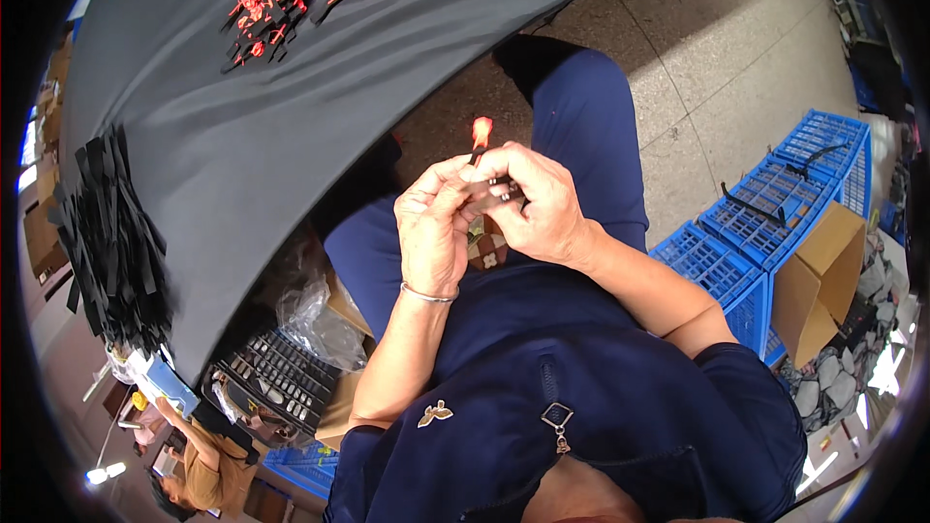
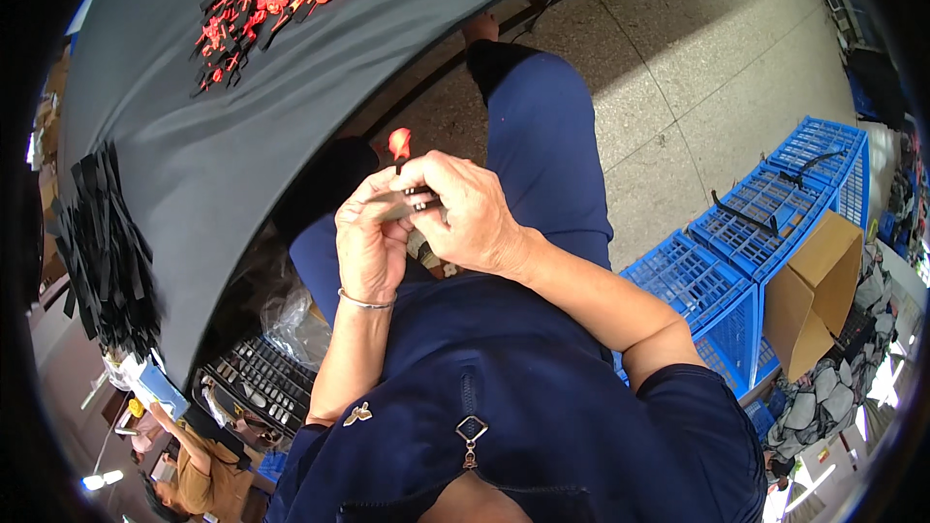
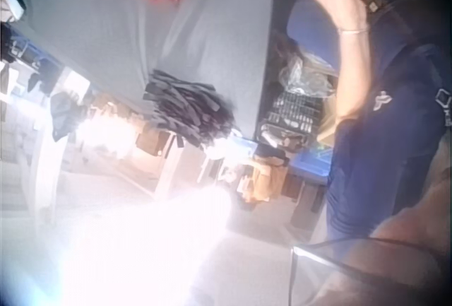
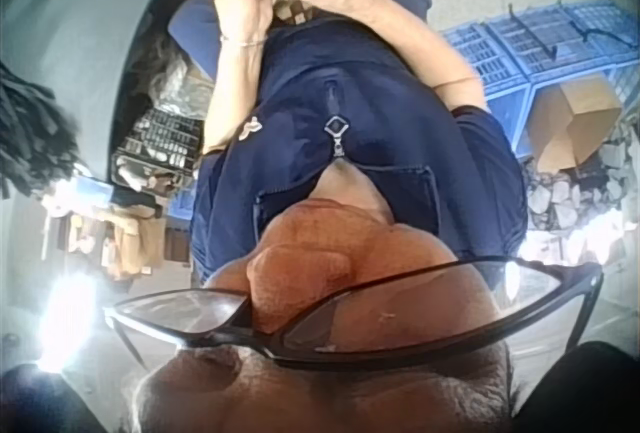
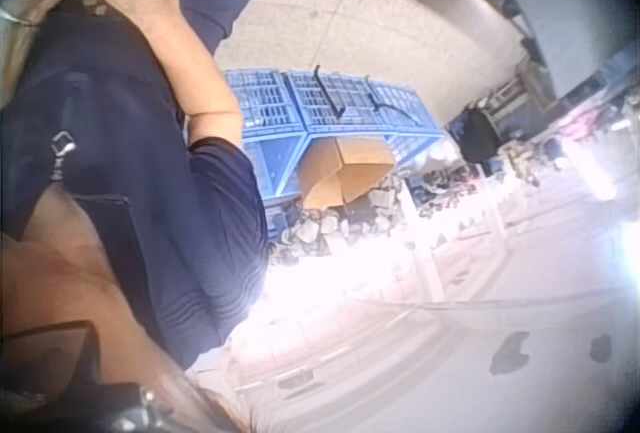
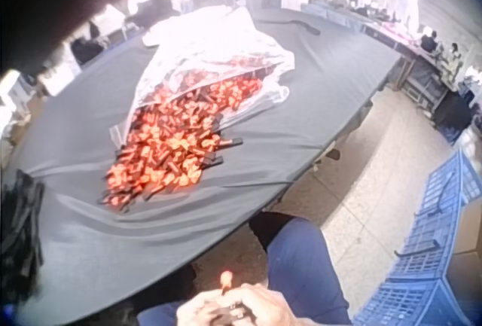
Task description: The person takes small pieces from a pile on the table and trims them one by one using small snips.
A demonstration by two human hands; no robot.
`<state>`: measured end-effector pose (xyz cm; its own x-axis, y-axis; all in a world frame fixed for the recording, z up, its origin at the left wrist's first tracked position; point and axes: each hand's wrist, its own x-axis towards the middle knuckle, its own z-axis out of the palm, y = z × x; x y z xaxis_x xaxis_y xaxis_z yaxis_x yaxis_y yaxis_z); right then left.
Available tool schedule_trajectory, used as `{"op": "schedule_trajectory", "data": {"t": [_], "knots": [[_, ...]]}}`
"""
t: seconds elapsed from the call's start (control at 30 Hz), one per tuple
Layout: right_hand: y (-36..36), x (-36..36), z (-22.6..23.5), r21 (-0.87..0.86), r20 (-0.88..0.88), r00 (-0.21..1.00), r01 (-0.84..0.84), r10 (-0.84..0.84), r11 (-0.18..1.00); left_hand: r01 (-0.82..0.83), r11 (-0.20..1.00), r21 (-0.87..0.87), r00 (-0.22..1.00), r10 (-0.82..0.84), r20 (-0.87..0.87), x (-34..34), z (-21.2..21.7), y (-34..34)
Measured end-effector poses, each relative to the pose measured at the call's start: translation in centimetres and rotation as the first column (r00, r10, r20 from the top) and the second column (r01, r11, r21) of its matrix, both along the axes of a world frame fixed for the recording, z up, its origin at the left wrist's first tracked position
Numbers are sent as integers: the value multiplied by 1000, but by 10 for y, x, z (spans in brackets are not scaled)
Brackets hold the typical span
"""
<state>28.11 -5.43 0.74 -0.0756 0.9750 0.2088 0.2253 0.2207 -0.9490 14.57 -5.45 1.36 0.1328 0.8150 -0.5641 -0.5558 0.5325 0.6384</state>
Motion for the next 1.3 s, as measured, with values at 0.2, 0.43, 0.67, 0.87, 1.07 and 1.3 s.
{"op": "schedule_trajectory", "data": {"t": [0.2,0.43,0.67,0.87,1.07,1.3], "knots": [[-12,18,4,-166,-83,997,-11,-3,986,-12,999,-31,999,13,32,-8,-2,4],[-4,34,1,-233,-4,967,248,-256,940,-15,1000,-25,1000,16,26,-4,5,6],[1,25,0,-103,216,952,242,-216,965,14,1000,19,999,-13,-41,1,5,3],[4,27,1,113,376,905,167,-198,979,38,999,23,990,-34,-139,5,10,5],[4,28,-4,55,378,910,161,-170,985,82,996,42,963,-68,-260,6,5,4],[-1,26,-3,-90,247,955,189,-161,978,50,998,-22,991,-52,-123,5,7,6]]}}
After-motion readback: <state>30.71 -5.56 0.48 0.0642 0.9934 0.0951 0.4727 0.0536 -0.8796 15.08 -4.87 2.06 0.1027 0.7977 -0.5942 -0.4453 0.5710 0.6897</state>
